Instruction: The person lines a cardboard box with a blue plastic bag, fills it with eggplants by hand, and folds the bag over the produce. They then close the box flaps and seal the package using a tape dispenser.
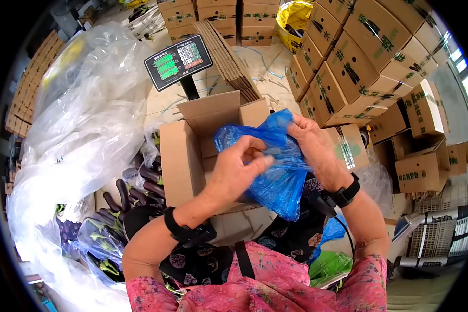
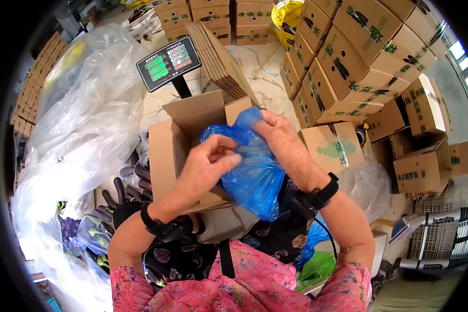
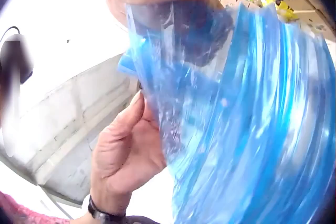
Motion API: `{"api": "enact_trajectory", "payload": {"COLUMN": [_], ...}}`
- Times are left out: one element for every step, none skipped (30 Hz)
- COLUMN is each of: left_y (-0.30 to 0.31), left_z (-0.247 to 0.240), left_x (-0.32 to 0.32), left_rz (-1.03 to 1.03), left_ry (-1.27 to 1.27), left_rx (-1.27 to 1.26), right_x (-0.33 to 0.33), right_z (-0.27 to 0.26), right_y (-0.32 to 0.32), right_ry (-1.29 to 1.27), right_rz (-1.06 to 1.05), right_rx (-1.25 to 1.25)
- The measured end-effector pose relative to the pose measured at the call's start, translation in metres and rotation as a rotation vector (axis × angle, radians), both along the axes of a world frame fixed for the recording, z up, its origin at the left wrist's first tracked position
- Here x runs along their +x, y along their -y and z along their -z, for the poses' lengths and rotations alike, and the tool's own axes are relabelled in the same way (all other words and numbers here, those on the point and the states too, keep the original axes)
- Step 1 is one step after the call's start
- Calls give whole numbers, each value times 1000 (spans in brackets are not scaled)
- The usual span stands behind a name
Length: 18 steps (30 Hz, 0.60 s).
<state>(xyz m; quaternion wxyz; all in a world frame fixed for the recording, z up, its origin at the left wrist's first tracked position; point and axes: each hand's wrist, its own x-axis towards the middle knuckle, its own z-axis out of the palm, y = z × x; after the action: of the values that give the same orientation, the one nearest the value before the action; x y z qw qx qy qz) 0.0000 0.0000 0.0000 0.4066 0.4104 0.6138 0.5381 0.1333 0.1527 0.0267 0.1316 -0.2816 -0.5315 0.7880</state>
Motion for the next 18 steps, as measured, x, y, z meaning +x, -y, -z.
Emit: {"api": "enact_trajectory", "payload": {"left_y": [-2,-4,2,-4,-11,-14,-15,-17,-18,-16,-15,-15,-16,-18,-11,-2,7,19], "left_z": [6,10,10,15,17,13,14,18,18,15,13,11,8,2,2,3,3,0], "left_x": [8,13,11,11,7,-3,-11,-18,-23,-26,-29,-32,-36,-42,-41,-38,-32,-16], "left_rz": [-44,-76,-105,-139,-175,-144,-131,-114,-95,-107,-166,-226,-287,-359,-418,-477,-531,-542], "left_ry": [-46,-41,-15,32,72,78,247,417,585,521,576,632,687,711,674,639,601,567], "left_rx": [43,64,47,67,96,61,81,100,121,120,149,177,205,248,234,224,211,186], "right_x": [-1,-1,-2,0,-1,0,0,1,3,4,7,12,15,17,18,18,17,13], "right_z": [0,1,6,12,19,28,31,34,32,30,27,26,26,49,49,45,40,27], "right_y": [4,7,20,22,22,23,25,27,31,34,36,37,39,42,45,47,49,51], "right_ry": [3,6,-23,-34,-52,-15,-15,-15,0,15,52,90,127,33,34,37,38,-3], "right_rz": [32,66,33,-4,-43,-18,-15,-11,-9,-6,-79,-152,-227,-250,-181,-115,-42,79], "right_rx": [4,6,13,58,112,205,211,217,194,171,209,245,281,248,132,20,-92,-236]}}
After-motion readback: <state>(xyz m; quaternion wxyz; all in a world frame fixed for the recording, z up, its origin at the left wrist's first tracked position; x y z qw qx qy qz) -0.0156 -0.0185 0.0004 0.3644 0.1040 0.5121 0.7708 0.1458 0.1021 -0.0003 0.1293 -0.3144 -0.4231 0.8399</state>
